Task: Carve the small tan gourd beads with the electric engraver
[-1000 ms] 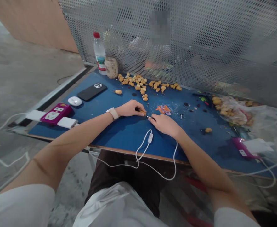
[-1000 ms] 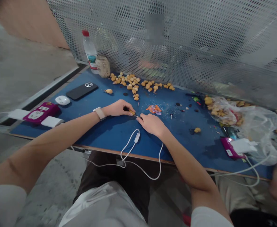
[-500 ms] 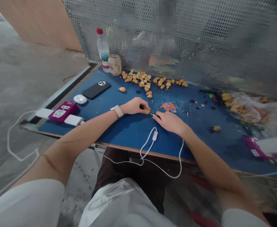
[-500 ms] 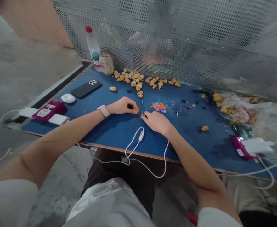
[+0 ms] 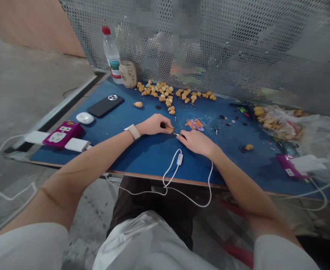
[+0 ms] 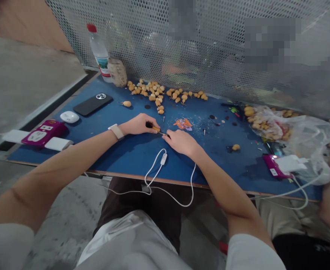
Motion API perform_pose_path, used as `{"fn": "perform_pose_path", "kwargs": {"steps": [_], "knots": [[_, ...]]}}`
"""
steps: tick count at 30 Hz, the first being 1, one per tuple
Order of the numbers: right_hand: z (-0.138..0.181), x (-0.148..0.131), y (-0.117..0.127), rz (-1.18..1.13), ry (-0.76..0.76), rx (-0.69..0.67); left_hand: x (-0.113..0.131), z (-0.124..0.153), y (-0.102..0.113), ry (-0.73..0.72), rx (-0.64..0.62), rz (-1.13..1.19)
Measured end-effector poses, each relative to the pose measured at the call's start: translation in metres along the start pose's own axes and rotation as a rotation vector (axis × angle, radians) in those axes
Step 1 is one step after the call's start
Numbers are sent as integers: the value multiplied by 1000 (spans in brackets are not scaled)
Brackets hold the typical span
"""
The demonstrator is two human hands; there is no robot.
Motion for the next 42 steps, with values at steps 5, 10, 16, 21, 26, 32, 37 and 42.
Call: {"fn": "perform_pose_path", "kwargs": {"steps": [5,10,16,21,26,32,37,42], "knots": [[1,0,1,-11,-5,-4,1,-1,-1,-9,2,20],[3,0,3,-12,-16,-10,1,-1,-1,-14,3,29],[2,0,3,-16,-19,-6,-1,-1,-2,-8,5,50],[2,-1,3,-7,-17,-5,-2,-2,-2,-12,12,52],[2,0,2,1,-14,-1,-2,-1,-2,-13,12,53],[4,-1,4,-14,-14,-7,-2,-1,-4,-14,17,40],[5,-2,5,-12,-19,-24,1,-1,-3,-23,19,45],[5,-3,4,11,-24,-6,0,-2,-6,-32,21,25]]}}
Point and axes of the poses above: each hand's wrist, its own z-axis away from the middle knuckle, its own y-axis out of the back of the hand, x = y × z, the point moved 2 cm from there along -z, towards the middle knuckle, and after that the axes turned 13 degrees about -y, right-handed, at the moved point
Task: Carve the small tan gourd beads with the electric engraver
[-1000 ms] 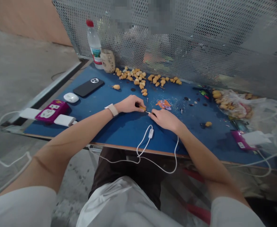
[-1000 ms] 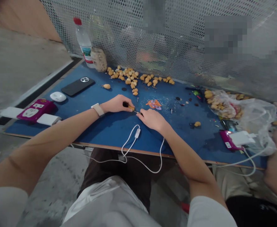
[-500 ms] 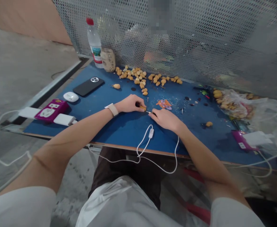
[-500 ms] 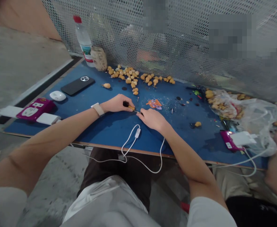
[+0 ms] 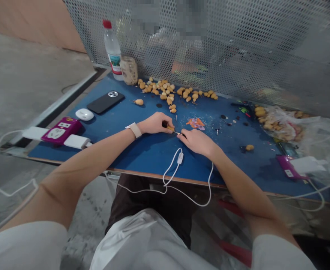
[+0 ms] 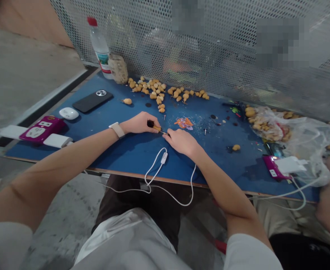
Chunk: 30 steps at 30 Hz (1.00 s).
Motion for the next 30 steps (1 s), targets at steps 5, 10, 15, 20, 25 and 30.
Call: {"fn": "perform_pose_path", "kwargs": {"steps": [5,10,15,20,25,30], "knots": [[2,-3,2,30,-12,-4,-1,-2,-4,-11,-3,-2],[2,-2,1,37,-10,-12,1,-1,-3,-20,-4,15],[-1,1,-3,40,7,14,0,-1,-2,-27,0,13],[-2,5,-4,-22,-5,-2,0,0,-1,-31,-11,66],[-5,12,-6,-127,15,7,1,-1,2,11,1,130],[-11,21,-12,-224,58,15,6,-1,4,24,17,204]]}}
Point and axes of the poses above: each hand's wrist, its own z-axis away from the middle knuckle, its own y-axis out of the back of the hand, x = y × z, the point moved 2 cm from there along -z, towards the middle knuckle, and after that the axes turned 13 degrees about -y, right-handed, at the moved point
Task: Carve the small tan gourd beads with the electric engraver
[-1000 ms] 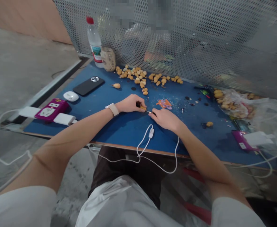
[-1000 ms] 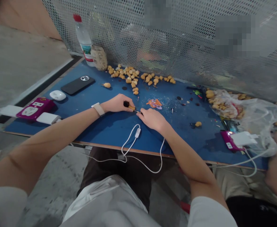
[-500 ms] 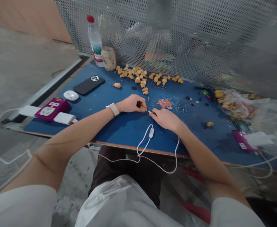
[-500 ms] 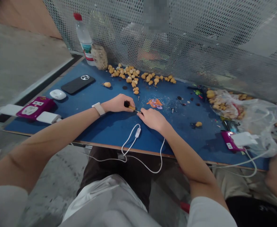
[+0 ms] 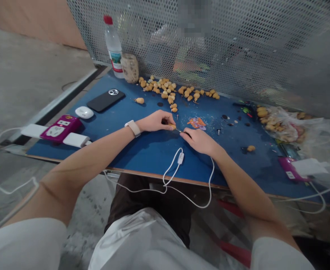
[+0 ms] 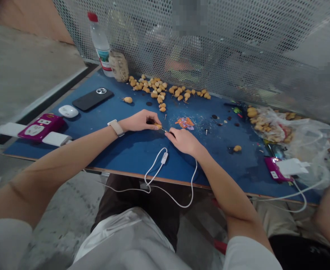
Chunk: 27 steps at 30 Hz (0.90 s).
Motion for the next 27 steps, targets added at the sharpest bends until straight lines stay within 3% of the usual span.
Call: {"fn": "perform_pose_path", "kwargs": {"steps": [11,20,27], "knots": [[-1,2,-3,-4,-26,9,0,2,2,-22,-10,-111],[0,16,-2,22,-57,97,-8,4,20,-119,-149,-429],[-10,25,-12,8,42,162,-5,2,23,-140,-277,-541]]}}
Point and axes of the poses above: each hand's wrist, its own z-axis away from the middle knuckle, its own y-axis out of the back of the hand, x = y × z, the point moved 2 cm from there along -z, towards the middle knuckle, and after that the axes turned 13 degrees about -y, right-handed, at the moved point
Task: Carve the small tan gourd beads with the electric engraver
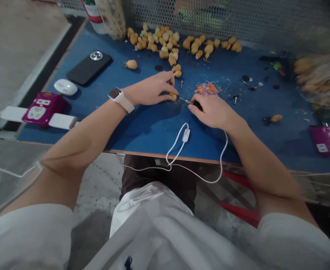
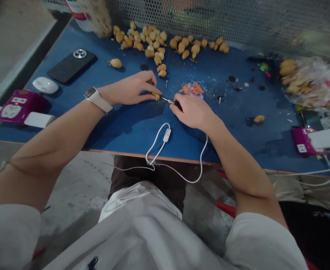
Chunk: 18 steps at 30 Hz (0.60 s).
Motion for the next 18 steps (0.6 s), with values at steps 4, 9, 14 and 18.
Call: {"fn": "perform_pose_path", "kwargs": {"steps": [4,9,14,18], "knots": [[1,1,-3,10,35,30,-1,-2,-7,-4,-2,-56],[3,3,-2,24,48,22,1,-2,-10,-26,-17,-120],[-3,12,-5,-16,146,56,2,-3,-2,-72,-111,-188],[-6,15,-7,-34,135,61,-8,-5,0,-37,-77,-152]]}}
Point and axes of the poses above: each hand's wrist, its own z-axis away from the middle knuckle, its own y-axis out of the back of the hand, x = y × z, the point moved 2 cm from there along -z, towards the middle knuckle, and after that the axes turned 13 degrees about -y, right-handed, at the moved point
